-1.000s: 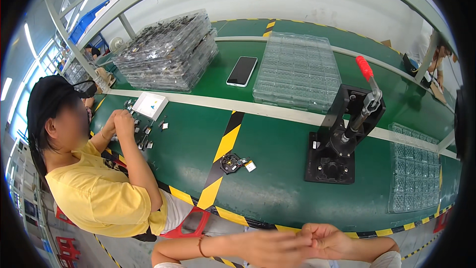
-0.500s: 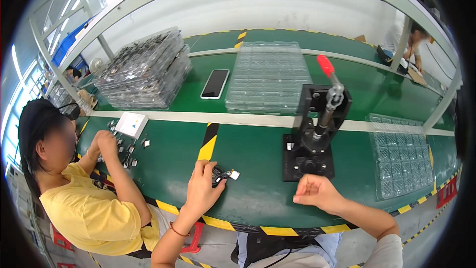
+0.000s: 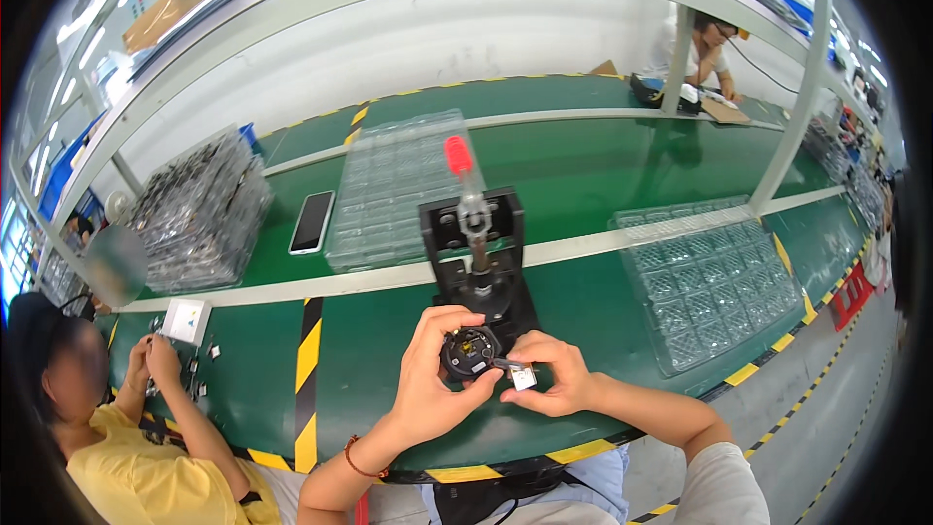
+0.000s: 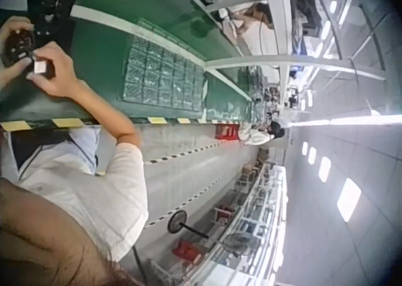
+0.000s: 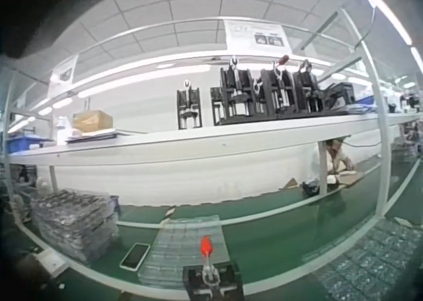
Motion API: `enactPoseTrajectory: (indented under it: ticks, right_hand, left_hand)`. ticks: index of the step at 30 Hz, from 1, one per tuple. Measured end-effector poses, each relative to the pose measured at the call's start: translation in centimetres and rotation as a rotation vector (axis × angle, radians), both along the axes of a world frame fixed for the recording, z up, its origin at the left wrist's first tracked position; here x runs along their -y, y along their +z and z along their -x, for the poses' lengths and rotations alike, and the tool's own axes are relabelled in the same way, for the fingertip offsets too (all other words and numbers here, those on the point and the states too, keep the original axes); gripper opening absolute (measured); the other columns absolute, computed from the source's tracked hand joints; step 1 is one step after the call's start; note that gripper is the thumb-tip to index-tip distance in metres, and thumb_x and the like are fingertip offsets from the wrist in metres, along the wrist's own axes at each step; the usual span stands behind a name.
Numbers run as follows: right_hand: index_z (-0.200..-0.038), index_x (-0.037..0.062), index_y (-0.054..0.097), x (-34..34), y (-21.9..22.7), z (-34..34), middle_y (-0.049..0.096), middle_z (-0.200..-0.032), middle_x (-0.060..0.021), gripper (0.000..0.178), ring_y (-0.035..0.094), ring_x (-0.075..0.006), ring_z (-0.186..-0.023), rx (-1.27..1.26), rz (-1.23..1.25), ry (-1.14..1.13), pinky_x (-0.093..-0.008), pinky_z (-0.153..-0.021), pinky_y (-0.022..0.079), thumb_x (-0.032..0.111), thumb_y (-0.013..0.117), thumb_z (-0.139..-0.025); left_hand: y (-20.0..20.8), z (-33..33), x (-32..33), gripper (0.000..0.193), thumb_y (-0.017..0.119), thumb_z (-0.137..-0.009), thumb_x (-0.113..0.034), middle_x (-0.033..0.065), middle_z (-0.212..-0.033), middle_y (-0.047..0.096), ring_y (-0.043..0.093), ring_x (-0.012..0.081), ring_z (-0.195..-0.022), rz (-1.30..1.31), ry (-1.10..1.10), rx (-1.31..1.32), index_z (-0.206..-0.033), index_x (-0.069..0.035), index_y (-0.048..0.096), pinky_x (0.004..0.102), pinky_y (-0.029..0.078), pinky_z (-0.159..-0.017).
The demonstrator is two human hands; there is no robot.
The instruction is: Assembling electronic components using a manual hand press machine on a factory production line.
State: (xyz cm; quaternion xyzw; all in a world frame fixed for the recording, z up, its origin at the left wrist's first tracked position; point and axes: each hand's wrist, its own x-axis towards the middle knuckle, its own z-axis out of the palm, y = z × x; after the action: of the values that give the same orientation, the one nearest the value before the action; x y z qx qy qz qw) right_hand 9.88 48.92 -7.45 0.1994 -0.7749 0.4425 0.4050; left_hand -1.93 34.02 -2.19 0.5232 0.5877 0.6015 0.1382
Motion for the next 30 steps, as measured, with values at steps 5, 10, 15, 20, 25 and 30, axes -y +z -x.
enactPoseTrajectory:
  ticks: [5, 10, 15, 20, 25, 30]
  right_hand:
    - [-0.120, -0.0014, 0.050, -1.3, 0.5, -0.4, 0.057, -0.091, -0.0118, 0.040, 0.060, -0.0165, -0.078, 0.246, 0.208, 0.181, -0.0282, -0.070, 0.050, 0.001, 0.062, -0.082]
    - [-0.119, 0.0011, 0.058, -2.9, 0.8, 0.3, 0.060, -0.088, -0.0119, 0.038, 0.064, -0.0214, -0.080, 0.425, 0.054, 0.249, -0.0325, -0.074, 0.052, -0.003, 0.055, -0.082]
    - [-0.108, 0.0068, 0.065, -3.6, 1.8, 0.3, 0.066, -0.086, -0.0089, 0.028, 0.066, -0.0238, -0.077, 0.524, -0.051, 0.237, -0.0321, -0.069, 0.053, 0.003, 0.064, -0.081]
    - [-0.099, 0.0045, 0.066, -3.3, 1.1, 0.5, 0.066, -0.085, -0.0086, 0.019, 0.065, -0.0222, -0.076, 0.496, -0.047, 0.079, -0.0304, -0.066, 0.052, 0.005, 0.067, -0.080]
    - [-0.091, -0.0008, 0.064, -1.6, 0.4, 0.7, 0.057, -0.093, -0.0091, 0.011, 0.060, -0.0149, -0.077, 0.442, 0.148, -0.091, -0.0258, -0.065, 0.050, 0.001, 0.067, -0.081]
    - [-0.092, 0.0020, 0.066, -0.9, -0.1, 0.7, 0.055, -0.093, -0.0058, 0.010, 0.054, -0.0068, -0.066, 0.389, 0.351, -0.141, -0.0196, -0.054, 0.045, 0.005, 0.068, -0.083]
  left_hand:
    - [-2.9, 0.1, -2.4, 0.055, 0.067, -0.072, 0.009, 0.0113, -0.120, 0.047, 0.056, 0.0138, -0.099, -0.035, -0.140, 0.211, -0.120, -0.003, 0.043, 0.0275, 0.051, -0.079]
    - [-5.7, 1.1, -2.5, 0.055, 0.063, -0.073, 0.012, 0.0142, -0.125, 0.049, 0.056, 0.0166, -0.104, -0.034, -0.196, 0.350, -0.121, -0.001, 0.041, 0.0289, 0.048, -0.089]
    - [-5.5, 1.0, -2.5, 0.051, 0.064, -0.070, 0.012, 0.0180, -0.121, 0.056, 0.053, 0.0235, -0.115, -0.005, -0.152, 0.115, -0.115, -0.001, 0.046, 0.0339, 0.043, -0.097]
    - [-6.0, 0.7, -2.6, 0.049, 0.063, -0.074, 0.013, 0.0193, -0.127, 0.053, 0.055, 0.0208, -0.113, -0.081, -0.111, 0.150, -0.118, 0.001, 0.045, 0.0307, 0.049, -0.091]
    - [-6.2, 0.6, -2.5, 0.051, 0.064, -0.074, 0.013, 0.0198, -0.127, 0.052, 0.054, 0.0221, -0.115, -0.089, -0.111, 0.231, -0.117, 0.000, 0.041, 0.0327, 0.048, -0.094]
    - [-5.9, 0.4, -2.4, 0.036, 0.056, -0.085, 0.008, 0.0196, -0.127, 0.053, 0.053, 0.0204, -0.115, -0.087, -0.202, 0.336, -0.117, 0.000, 0.041, 0.0330, 0.045, -0.095]
